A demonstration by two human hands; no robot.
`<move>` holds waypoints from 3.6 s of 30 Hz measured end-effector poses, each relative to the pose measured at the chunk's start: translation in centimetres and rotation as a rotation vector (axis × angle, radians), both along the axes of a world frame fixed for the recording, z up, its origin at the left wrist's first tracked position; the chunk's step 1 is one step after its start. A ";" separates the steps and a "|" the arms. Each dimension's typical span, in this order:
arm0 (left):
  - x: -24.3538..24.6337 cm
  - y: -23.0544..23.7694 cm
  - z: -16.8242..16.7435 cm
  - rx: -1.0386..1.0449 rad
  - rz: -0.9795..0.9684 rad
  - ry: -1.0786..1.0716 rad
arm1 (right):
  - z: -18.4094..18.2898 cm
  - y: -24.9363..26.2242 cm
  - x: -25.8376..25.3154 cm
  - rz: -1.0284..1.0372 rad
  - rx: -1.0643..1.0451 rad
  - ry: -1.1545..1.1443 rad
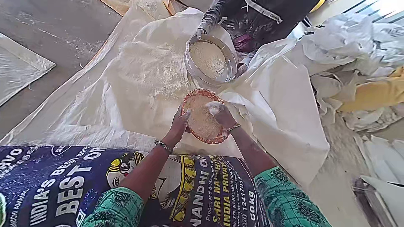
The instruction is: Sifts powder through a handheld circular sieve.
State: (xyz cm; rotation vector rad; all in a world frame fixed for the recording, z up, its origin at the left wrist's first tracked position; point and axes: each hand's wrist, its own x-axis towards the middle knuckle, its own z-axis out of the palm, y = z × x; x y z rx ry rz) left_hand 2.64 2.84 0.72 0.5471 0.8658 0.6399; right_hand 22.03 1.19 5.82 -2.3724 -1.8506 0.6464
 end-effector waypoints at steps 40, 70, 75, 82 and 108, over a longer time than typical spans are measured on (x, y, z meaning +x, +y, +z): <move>-0.2 -0.3 -1.2 0.078 0.139 0.006 | -1.4 0.0 -6.8 0.204 -0.255 0.297; -0.2 0.2 -1.2 0.026 0.135 0.039 | 2.7 0.4 -3.0 0.110 -0.265 0.122; 0.0 0.2 -1.0 0.089 0.114 0.103 | 0.8 -1.7 -4.3 0.209 -0.408 0.056; 0.2 -0.2 -1.2 -0.011 0.157 0.088 | -0.5 0.0 -3.9 0.077 0.026 0.079; 0.0 -1.4 -3.1 0.140 -0.291 0.019 | -8.3 -11.2 3.2 -0.891 0.582 0.907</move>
